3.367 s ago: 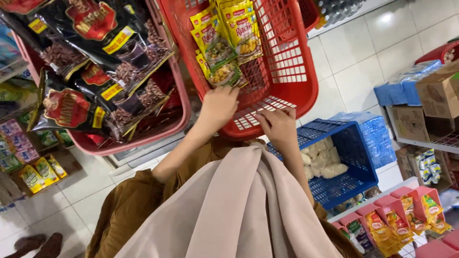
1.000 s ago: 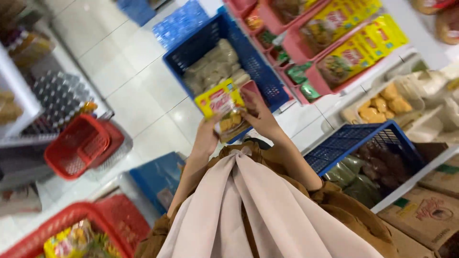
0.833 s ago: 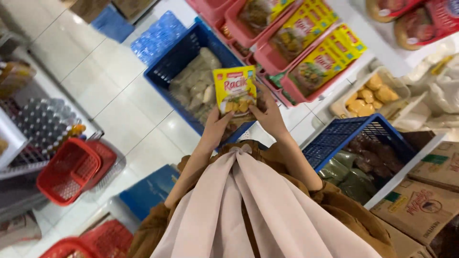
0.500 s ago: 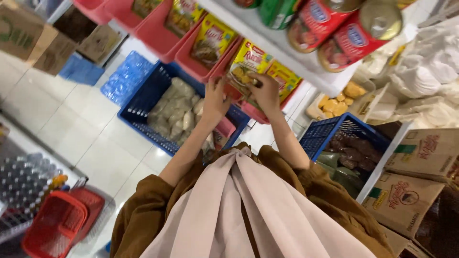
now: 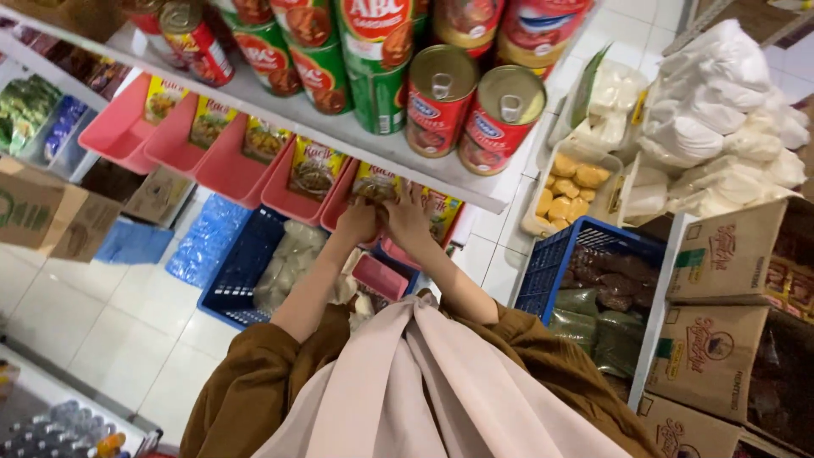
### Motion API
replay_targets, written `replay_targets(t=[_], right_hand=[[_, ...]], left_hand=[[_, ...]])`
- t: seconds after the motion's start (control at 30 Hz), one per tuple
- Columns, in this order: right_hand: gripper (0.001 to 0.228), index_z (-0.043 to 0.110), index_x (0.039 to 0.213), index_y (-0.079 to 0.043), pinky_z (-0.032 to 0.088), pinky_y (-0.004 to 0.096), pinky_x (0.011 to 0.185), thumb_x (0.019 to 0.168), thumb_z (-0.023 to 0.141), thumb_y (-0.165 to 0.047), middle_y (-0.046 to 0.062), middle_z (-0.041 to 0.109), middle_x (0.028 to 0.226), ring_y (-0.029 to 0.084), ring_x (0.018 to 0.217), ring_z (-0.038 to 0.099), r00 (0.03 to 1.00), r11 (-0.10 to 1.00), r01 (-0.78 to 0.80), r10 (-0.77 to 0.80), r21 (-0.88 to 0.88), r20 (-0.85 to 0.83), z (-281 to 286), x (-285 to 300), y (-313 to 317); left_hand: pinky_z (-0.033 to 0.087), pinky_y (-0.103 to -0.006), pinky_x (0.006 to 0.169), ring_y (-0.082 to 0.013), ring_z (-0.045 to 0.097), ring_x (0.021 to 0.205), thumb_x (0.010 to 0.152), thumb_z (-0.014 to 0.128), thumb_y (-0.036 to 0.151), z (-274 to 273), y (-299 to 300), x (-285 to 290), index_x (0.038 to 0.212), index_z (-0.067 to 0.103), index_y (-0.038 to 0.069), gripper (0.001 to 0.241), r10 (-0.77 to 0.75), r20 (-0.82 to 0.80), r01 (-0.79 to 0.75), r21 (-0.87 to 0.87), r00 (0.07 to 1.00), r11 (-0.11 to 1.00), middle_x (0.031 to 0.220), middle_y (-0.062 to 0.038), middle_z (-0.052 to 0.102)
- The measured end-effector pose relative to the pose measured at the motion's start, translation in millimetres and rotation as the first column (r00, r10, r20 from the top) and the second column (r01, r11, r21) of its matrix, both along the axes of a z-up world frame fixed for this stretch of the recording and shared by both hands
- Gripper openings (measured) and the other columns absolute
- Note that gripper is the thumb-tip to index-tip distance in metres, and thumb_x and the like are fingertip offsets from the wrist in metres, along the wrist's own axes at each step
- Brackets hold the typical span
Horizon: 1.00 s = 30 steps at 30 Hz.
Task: The person takes seasoning packets from organizer bins on a shelf, turns them over by hand, and places them into a basket.
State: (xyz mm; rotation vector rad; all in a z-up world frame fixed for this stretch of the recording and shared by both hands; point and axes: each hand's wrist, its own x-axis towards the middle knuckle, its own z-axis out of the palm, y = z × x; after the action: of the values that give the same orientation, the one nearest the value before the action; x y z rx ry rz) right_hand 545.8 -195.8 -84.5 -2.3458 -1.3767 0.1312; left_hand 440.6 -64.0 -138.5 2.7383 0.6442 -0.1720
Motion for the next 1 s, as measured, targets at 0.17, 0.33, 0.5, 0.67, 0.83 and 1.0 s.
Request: replay_targets(t=[0.17,0.33,0.5,0.67,0.83,1.0], right_hand=[[0.035,0.072,0.121,-0.02,0.023,0.071,0.105,0.091,0.07,-0.037,0.015,0.04,0.159,0.037,0.143,0.04,0.99,0.976,-0.059,0.084,0.212,-0.113,63.0,-15.9,-36.5],[0.031,0.069,0.123,-0.021,0.037,0.052,0.108,0.094,0.068,-0.032,0.009,0.056,0.152,0.029,0.123,0.06,0.924,0.924,-0.143,0.252,0.354,-0.286,101.2,-44.9,-63.5],[0.026,0.068,0.125,-0.016,0.039,0.05,0.111,0.1,0.066,-0.024,0.01,0.061,0.14,0.032,0.128,0.059,0.831,0.805,-0.383,0.515,0.454,-0.212,123.5,-91.2,-73.5],[0.03,0.068,0.125,-0.013,0.043,0.049,0.101,0.096,0.064,-0.02,0.01,0.063,0.134,0.031,0.117,0.062,0.673,0.734,-0.587,0.677,0.341,-0.298,143.3,-165.7,-74.6],[0.027,0.067,0.124,-0.011,0.051,0.043,0.099,0.097,0.067,-0.016,0.011,0.066,0.127,0.032,0.117,0.064,0.422,0.484,-0.712,0.874,0.509,-0.24,149.2,-268.2,-81.8],[0.024,0.069,0.12,-0.008,0.051,0.041,0.097,0.096,0.069,-0.009,0.012,0.07,0.122,0.033,0.115,0.066,0.159,0.319,-0.799,0.929,0.51,-0.333,159.0,-374.9,-115.6]], left_hand=[[0.054,-0.047,0.095,-0.0373,0.059,0.123,0.084,0.063,0.012,22.1,-7.2,-12.3,0.121,0.069,0.005,0.038,-0.014,0.251,0.035,-0.08,0.968,0.996,0.121,-0.019,0.067],[0.048,-0.0475,0.1,-0.0431,0.057,0.121,0.086,0.054,0.002,125.6,-65.0,-77.8,0.13,0.063,0.003,0.044,0.244,0.539,-0.022,-0.385,0.806,0.923,0.13,-0.023,0.062],[0.05,-0.0452,0.095,-0.0432,0.062,0.114,0.093,0.054,0.007,181.7,-114.0,-179.4,0.13,0.062,0.006,0.038,0.493,0.408,-0.286,-0.47,0.768,0.835,0.123,-0.02,0.066],[0.05,-0.0421,0.093,-0.0379,0.065,0.11,0.096,0.055,0.013,214.7,-168.1,-284.3,0.133,0.063,0.008,0.038,0.742,0.318,-0.563,-0.497,0.59,0.661,0.121,-0.017,0.067],[0.05,-0.0411,0.094,-0.0358,0.064,0.113,0.097,0.057,0.016,239.3,-233.8,-375.1,0.134,0.063,0.009,0.037,0.84,0.347,-0.71,-0.452,0.418,0.54,0.123,-0.016,0.067],[0.051,-0.0426,0.094,-0.0369,0.063,0.113,0.097,0.062,0.018,252.2,-321.6,-462.1,0.134,0.063,0.009,0.038,0.863,0.437,-0.83,-0.36,0.254,0.427,0.125,-0.017,0.066]])
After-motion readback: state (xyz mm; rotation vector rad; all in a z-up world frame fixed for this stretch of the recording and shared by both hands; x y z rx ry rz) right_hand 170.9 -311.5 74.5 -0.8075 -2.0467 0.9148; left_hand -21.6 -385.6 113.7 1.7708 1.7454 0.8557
